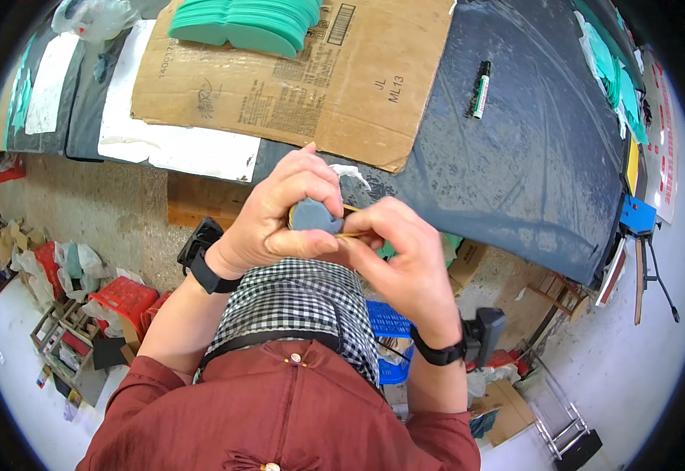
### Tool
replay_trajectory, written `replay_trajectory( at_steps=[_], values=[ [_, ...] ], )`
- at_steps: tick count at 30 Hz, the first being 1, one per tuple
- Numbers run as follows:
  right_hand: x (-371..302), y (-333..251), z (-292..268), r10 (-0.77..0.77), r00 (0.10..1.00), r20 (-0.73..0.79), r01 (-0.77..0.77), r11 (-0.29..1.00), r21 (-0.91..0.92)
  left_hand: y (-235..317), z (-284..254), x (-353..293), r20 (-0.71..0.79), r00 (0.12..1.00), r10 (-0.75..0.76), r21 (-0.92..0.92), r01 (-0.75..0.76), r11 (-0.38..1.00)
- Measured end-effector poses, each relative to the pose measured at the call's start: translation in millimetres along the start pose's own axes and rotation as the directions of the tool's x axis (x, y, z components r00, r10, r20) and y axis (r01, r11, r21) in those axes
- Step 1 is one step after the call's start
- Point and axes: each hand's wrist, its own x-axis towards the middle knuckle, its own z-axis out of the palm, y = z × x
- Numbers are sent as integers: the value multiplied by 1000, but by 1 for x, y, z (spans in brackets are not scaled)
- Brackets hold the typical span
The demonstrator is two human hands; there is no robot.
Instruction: Applying adhesive and assembling shoe components using rubber bands and a spray bottle.
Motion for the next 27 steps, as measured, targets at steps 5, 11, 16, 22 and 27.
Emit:
replay_trajectory(
  at_steps=[5,11,16,22,27],
  values=[
    [-6,-12,-20,-268,963,42,267,906,-328,-1,9,-2,-45,998,42,-13,-43,999],
    [-8,-21,-30,-417,891,180,450,758,-472,2,12,-4,-89,996,0,-42,-4,999],
    [-12,-27,-32,-499,819,282,573,736,-361,2,12,-3,-15,997,75,81,-73,994],
    [-8,8,-22,-517,831,206,528,849,5,0,9,-8,-17,997,74,49,-73,996],
    [-19,39,15,-165,985,46,75,659,749,-2,9,-6,2,995,102,21,-102,995]
  ],
)
